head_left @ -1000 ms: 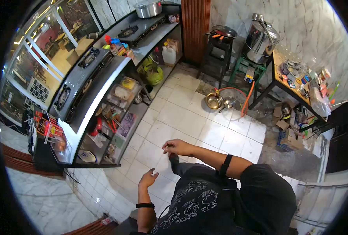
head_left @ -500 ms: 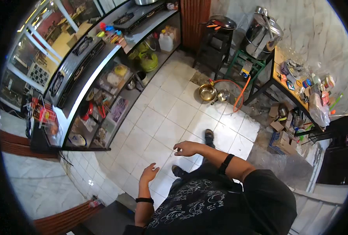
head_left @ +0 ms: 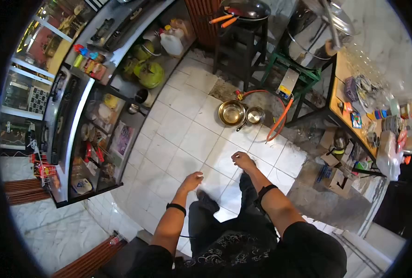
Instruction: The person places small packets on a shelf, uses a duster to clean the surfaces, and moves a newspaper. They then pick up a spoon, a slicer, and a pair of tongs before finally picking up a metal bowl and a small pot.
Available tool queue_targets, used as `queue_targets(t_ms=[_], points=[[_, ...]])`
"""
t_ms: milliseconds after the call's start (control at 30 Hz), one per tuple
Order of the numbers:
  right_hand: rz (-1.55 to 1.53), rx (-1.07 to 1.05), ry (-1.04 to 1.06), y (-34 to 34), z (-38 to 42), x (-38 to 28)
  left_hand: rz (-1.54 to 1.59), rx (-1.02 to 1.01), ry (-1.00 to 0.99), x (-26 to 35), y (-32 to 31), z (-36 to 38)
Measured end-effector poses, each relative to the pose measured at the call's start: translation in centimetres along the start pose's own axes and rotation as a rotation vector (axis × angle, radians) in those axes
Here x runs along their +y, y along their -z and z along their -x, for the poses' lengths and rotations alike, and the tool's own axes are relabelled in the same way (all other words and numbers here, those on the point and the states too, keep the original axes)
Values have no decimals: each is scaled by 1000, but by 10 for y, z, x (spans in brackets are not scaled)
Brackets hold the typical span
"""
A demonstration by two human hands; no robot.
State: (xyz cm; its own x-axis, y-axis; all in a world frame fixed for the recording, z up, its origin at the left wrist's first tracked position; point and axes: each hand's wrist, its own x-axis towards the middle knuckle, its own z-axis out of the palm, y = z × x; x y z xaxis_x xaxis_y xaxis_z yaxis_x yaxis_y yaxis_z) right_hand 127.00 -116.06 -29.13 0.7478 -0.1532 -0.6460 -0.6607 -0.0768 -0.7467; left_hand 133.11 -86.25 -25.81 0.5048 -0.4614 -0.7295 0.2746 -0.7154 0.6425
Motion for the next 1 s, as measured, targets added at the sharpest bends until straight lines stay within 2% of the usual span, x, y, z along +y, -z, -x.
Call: queue_targets(t_ms=[33, 67, 100, 133, 167, 200, 233, 333, 367, 433, 467, 533, 567, 633, 700, 733, 767, 800, 833, 867, 900, 967, 1000], points=[[-221, 73, -66, 6, -10, 13, 66, 1, 43, 10, -4, -23], [-206, 68, -79, 14, -27, 26, 133, 6, 79, 18, -8, -51], [-318, 95, -171, 18, -36, 33, 255, -2, -96, -13, -18, -98], [-433, 125, -268, 16, -48, 53, 358, 54, -63, 3, -25, -121], [-445, 118, -301, 12, -65, 75, 617, 97, 102, 17, -29, -146], [-456, 86, -370, 13, -78, 86, 665, 151, 118, -9, -44, -199], [-470, 36, -395, 14, -91, 101, 595, 115, 124, -15, -50, -234], [-473, 29, -405, 19, -172, 154, 834, 96, 100, -40, -69, -361], [-488, 64, -389, 21, -207, 174, 664, 231, 140, -25, -70, -388], [-621, 177, -312, 25, -268, 204, 518, 412, 139, -65, -81, -485], [-729, 214, -256, 29, -292, 210, 408, 529, 26, -95, -88, -536], [-687, 383, -296, 24, -337, 233, 273, 603, -14, -109, -84, -594], [-725, 428, -335, 21, -350, 243, 268, 609, -19, -118, -87, -613], [-852, 455, -379, 14, -369, 265, 144, 725, -114, -73, -77, -588], [-978, 401, -361, 7, -376, 285, 227, 629, -177, -86, -82, -612], [-1000, 385, -345, 4, -378, 289, 182, 687, -80, -71, -83, -600], [-1040, 353, -274, 2, -381, 302, 132, 704, -116, -93, -88, -623], [-990, 366, -301, 2, -378, 290, 67, 673, -133, -103, -93, -629], [-1039, 362, -247, 1, -379, 295, 195, 609, 36, -97, -94, -624], [-1089, 357, -189, 1, -381, 301, 131, 663, 20, -96, -93, -625], [-1077, 313, -158, 4, -385, 302, 200, 592, -7, -68, -82, -591], [-1077, 278, -120, 10, -383, 289, 536, 519, -105, -129, -108, -651], [-1274, 193, 0, 12, -386, 306, 702, 479, -144, -158, -121, -680]])
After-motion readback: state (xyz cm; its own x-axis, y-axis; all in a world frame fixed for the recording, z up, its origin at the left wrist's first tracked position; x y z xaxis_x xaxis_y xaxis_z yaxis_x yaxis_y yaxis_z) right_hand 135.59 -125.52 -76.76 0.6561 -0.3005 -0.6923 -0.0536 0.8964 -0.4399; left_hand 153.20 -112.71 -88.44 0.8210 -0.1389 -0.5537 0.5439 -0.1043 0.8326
